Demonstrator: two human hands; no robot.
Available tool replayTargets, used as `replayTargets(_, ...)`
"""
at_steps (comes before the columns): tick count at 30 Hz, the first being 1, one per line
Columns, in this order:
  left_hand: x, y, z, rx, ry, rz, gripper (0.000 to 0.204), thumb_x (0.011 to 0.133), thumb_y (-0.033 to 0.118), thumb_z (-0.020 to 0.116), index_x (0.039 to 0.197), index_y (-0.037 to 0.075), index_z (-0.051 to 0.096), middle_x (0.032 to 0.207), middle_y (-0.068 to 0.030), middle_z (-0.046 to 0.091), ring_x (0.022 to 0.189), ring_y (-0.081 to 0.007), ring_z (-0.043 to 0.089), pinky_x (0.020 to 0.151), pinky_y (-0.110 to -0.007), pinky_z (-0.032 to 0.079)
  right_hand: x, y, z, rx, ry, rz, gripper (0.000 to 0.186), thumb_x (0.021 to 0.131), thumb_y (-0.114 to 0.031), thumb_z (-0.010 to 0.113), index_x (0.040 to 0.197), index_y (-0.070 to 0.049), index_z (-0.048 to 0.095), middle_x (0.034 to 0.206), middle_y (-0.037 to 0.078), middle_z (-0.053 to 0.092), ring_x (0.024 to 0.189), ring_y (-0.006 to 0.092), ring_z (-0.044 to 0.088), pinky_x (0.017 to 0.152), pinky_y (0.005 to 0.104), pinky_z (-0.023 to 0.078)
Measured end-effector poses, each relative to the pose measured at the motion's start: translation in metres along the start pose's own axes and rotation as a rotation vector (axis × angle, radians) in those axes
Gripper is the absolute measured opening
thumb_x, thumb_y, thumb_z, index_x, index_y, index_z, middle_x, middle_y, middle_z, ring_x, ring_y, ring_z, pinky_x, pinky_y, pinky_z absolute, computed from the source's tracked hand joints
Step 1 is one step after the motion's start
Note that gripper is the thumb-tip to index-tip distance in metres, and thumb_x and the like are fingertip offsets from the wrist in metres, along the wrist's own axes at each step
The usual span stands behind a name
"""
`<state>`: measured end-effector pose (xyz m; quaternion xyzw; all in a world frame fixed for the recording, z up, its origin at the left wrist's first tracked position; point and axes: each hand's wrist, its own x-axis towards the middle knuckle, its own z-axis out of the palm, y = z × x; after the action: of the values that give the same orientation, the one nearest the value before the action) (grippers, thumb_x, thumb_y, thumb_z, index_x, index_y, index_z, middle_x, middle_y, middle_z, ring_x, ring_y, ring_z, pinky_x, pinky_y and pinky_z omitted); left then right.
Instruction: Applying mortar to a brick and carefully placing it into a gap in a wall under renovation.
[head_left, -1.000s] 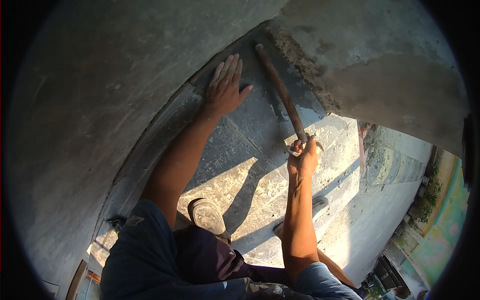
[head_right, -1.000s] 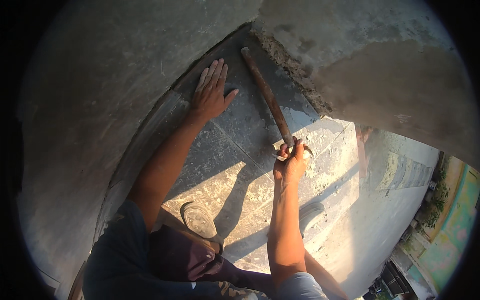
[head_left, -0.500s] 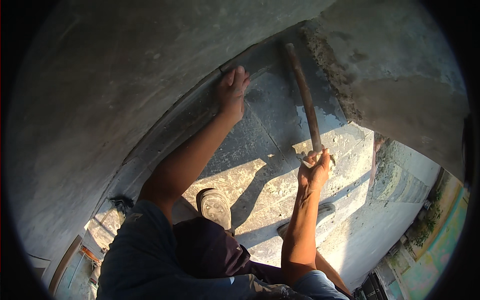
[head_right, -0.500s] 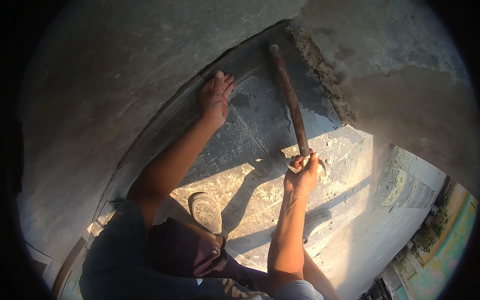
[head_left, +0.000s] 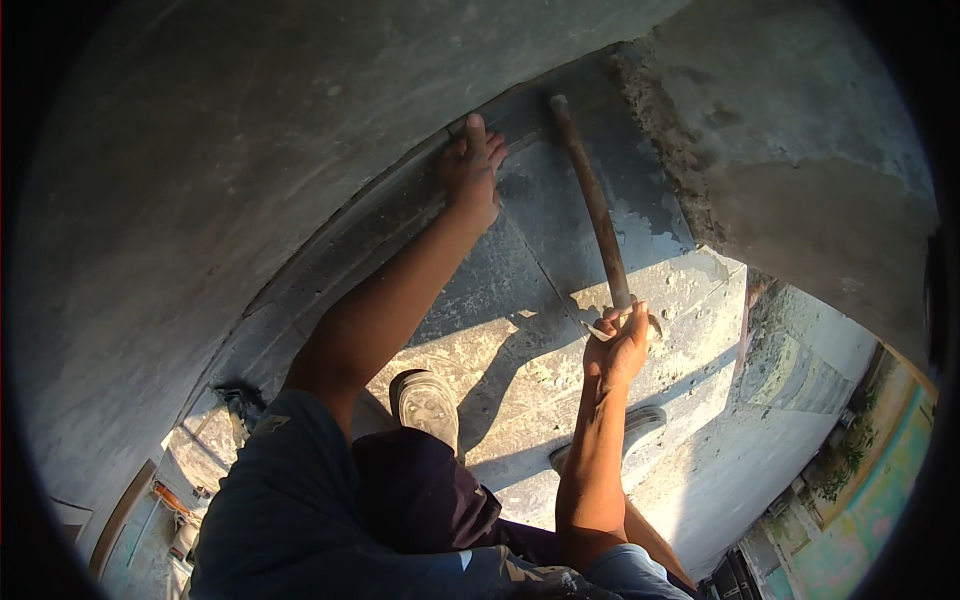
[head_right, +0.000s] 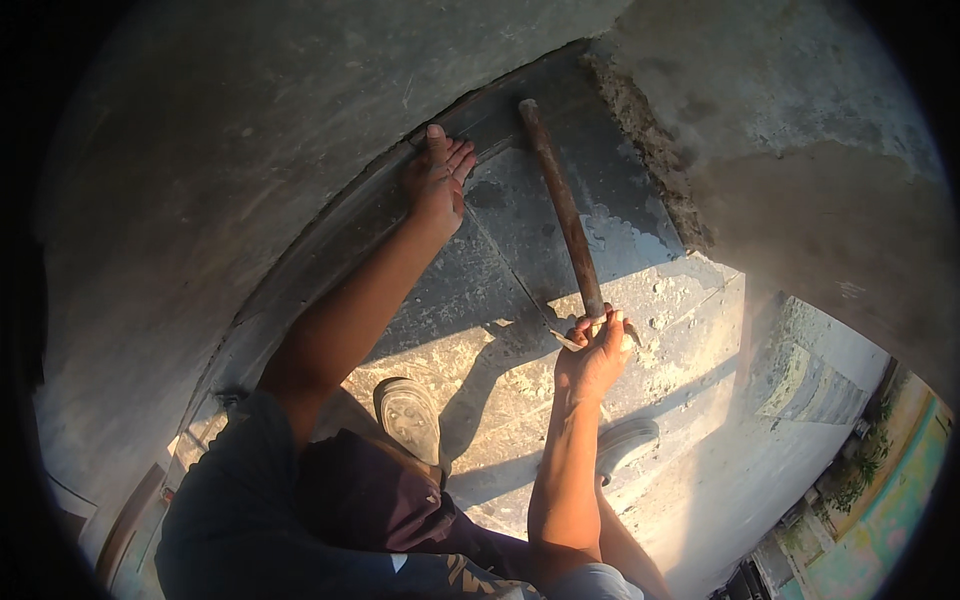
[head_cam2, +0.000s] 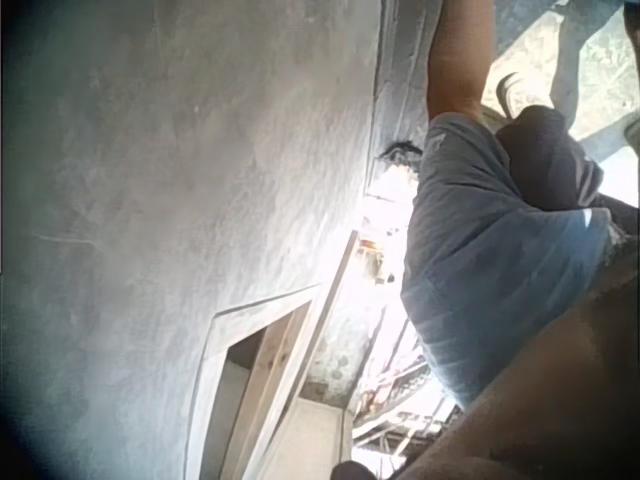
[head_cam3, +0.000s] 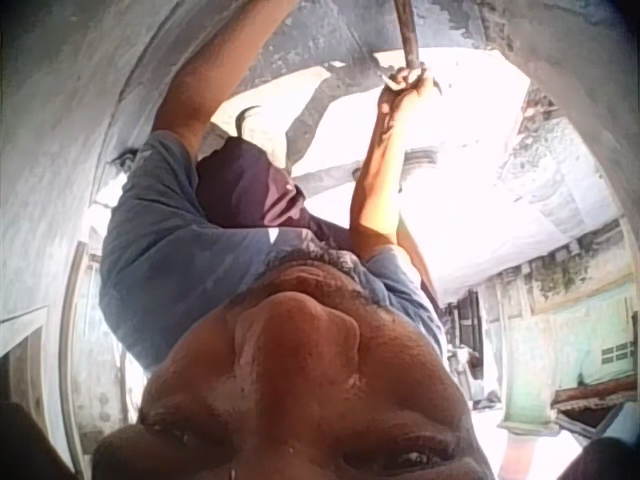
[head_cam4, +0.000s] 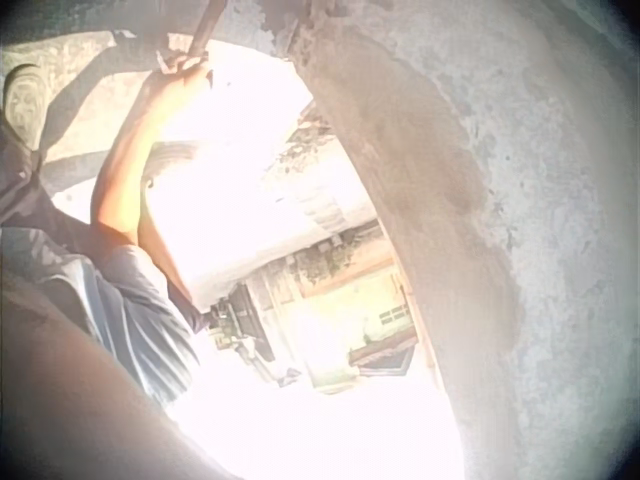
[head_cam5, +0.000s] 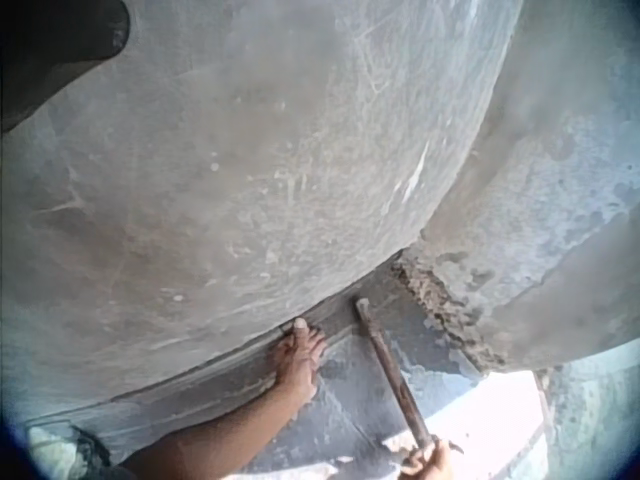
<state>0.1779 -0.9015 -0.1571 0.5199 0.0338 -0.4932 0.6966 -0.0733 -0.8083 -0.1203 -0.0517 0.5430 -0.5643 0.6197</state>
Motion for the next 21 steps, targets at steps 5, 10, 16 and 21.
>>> replayTargets(5, -0.001, 0.004, -0.004, 0.01, 0.017, 0.019, 0.086, 0.084, 0.053, 0.06, 0.124, -0.017, 0.032, 0.125, -0.0282, 0.043, 0.119, -0.0338, 0.047, 0.105, -0.042, 0.039, -0.012, 0.005, 0.011, 0.022, 0.044, 0.033, 0.024, 0.093, -0.017, 0.055, 0.11, -0.011, 0.039, 0.103, 0.011, 0.057, 0.065, 0.018, 0.056, 0.048, 0.0228, 0.042)
replayTargets(10, -0.003, 0.004, -0.004, 0.066, -0.027, 0.012, 0.081, 0.086, 0.051, 0.059, 0.123, -0.017, 0.036, 0.124, -0.0288, 0.045, 0.119, -0.0323, 0.048, 0.102, -0.042, 0.041, -0.01, 0.007, 0.011, 0.063, 0.027, 0.026, 0.029, 0.093, -0.012, 0.055, 0.114, -0.01, 0.035, 0.104, 0.015, 0.055, 0.063, 0.0202, 0.056, 0.045, 0.0235, 0.042)
replayTargets(16, -0.047, 0.041, -0.052, 1.787, -0.762, 1.108, 0.039, 0.082, 0.017, 0.065, 0.113, -0.006, 0.058, 0.121, -0.0228, 0.055, 0.12, -0.0335, 0.048, 0.102, -0.046, 0.037, -0.01, -0.003, -0.009, 0.266, 0.121, 0.111, 0.017, 0.092, -0.015, 0.058, 0.103, -0.013, 0.045, 0.096, 0.013, 0.06, 0.067, 0.02, 0.062, 0.044, 0.0192, 0.046)
replayTargets(21, -0.034, 0.035, -0.05, 2.298, -0.752, 1.315, 0.043, 0.084, 0.01, 0.054, 0.122, -0.011, 0.05, 0.131, -0.0255, 0.047, 0.132, -0.035, 0.036, 0.11, -0.048, 0.027, -0.021, 0.004, -0.012, 0.333, 0.092, 0.167, 0.017, 0.091, -0.017, 0.06, 0.093, -0.005, 0.05, 0.09, 0.012, 0.061, 0.069, 0.0163, 0.062, 0.048, 0.0174, 0.048)
